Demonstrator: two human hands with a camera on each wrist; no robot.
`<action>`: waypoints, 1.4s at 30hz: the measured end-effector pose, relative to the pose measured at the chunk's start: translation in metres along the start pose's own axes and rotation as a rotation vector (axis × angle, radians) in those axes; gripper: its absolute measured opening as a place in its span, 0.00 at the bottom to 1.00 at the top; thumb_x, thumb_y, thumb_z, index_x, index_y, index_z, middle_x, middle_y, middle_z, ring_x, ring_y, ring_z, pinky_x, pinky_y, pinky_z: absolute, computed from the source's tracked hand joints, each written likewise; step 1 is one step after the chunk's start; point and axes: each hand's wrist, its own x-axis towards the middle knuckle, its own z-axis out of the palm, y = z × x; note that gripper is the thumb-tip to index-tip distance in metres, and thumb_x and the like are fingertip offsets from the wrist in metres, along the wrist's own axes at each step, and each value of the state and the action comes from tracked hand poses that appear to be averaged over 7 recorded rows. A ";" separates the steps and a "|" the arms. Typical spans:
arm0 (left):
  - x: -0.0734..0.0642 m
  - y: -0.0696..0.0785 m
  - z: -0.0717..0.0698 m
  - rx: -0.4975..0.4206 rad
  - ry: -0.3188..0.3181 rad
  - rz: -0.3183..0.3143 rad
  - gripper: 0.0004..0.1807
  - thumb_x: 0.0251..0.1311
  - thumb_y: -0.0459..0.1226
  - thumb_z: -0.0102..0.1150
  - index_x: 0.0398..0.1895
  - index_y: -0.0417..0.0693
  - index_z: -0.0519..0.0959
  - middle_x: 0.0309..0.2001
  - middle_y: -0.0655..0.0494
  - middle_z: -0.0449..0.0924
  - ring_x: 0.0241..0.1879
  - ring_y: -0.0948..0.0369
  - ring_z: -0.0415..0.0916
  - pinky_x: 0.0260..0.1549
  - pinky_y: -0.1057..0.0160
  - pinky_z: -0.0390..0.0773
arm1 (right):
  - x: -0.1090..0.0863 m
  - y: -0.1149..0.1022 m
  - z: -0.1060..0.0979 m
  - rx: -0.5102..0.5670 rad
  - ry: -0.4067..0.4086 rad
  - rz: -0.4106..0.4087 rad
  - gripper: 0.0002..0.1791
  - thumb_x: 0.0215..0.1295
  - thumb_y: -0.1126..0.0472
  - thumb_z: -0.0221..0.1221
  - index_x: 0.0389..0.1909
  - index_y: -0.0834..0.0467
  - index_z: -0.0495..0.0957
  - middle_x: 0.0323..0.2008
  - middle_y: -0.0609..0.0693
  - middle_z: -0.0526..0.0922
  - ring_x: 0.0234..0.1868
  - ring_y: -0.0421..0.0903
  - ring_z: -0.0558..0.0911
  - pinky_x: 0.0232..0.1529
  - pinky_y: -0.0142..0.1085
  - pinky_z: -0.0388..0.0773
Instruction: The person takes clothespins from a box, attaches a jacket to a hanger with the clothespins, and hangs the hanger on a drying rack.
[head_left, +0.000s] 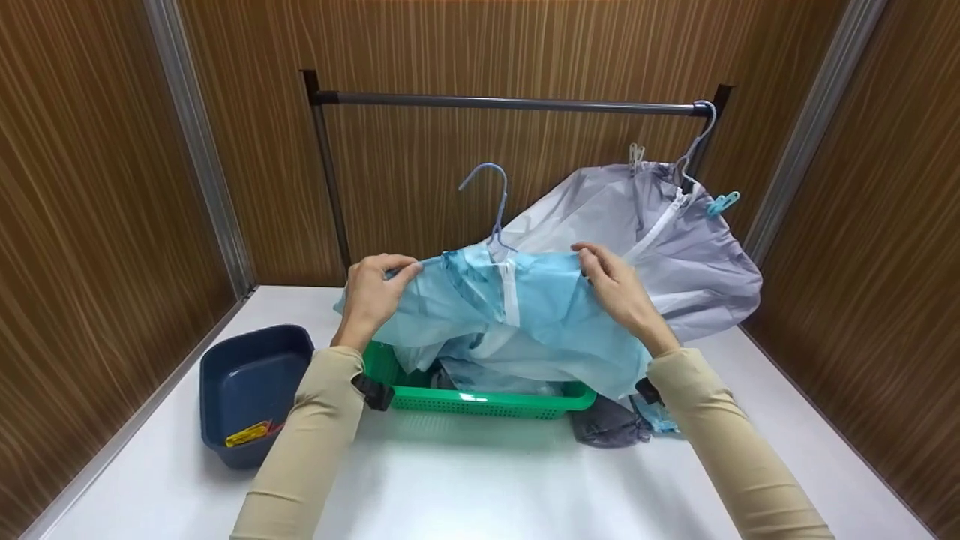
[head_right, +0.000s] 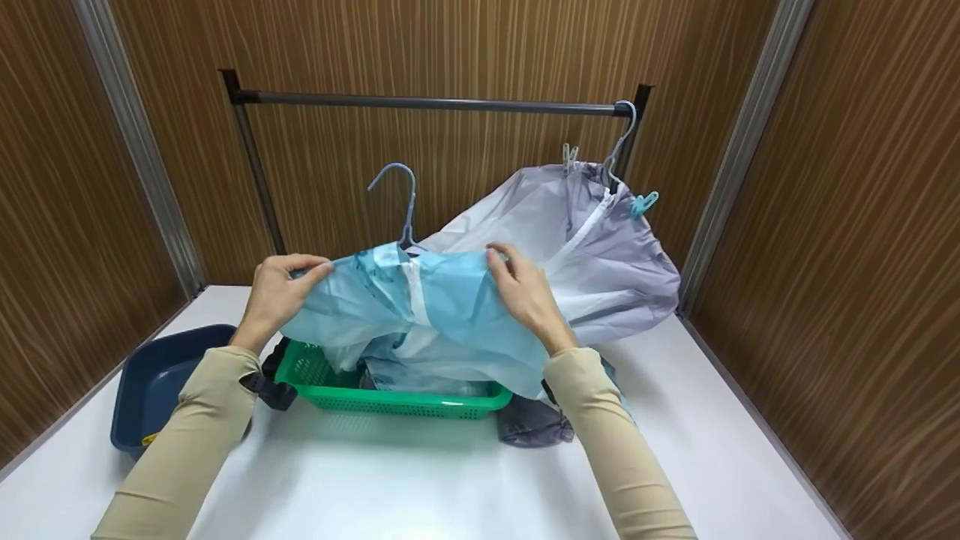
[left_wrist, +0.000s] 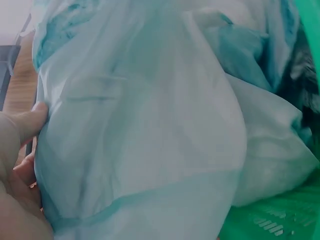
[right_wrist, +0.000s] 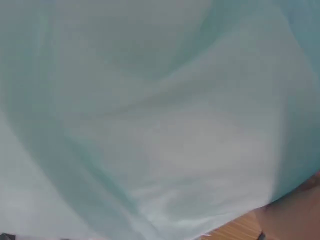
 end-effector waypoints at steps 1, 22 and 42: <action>0.001 0.002 0.000 0.005 0.011 0.001 0.10 0.66 0.41 0.61 0.41 0.48 0.87 0.42 0.52 0.86 0.45 0.55 0.81 0.47 0.54 0.79 | -0.002 -0.003 0.001 -0.012 -0.005 -0.047 0.24 0.76 0.46 0.47 0.66 0.52 0.71 0.45 0.59 0.83 0.45 0.52 0.80 0.50 0.45 0.74; -0.009 0.007 0.019 0.032 0.157 0.061 0.10 0.74 0.37 0.49 0.38 0.43 0.79 0.24 0.51 0.76 0.21 0.60 0.65 0.23 0.63 0.63 | -0.007 -0.018 0.020 -0.059 0.130 -0.032 0.15 0.73 0.50 0.53 0.47 0.54 0.82 0.25 0.54 0.84 0.24 0.44 0.76 0.29 0.34 0.69; -0.016 0.002 0.014 0.216 -0.055 0.321 0.11 0.67 0.41 0.59 0.46 0.47 0.85 0.43 0.51 0.86 0.43 0.54 0.83 0.43 0.54 0.82 | -0.010 -0.010 0.013 -0.155 0.158 -0.053 0.16 0.60 0.48 0.68 0.22 0.56 0.83 0.22 0.49 0.82 0.24 0.44 0.73 0.25 0.32 0.67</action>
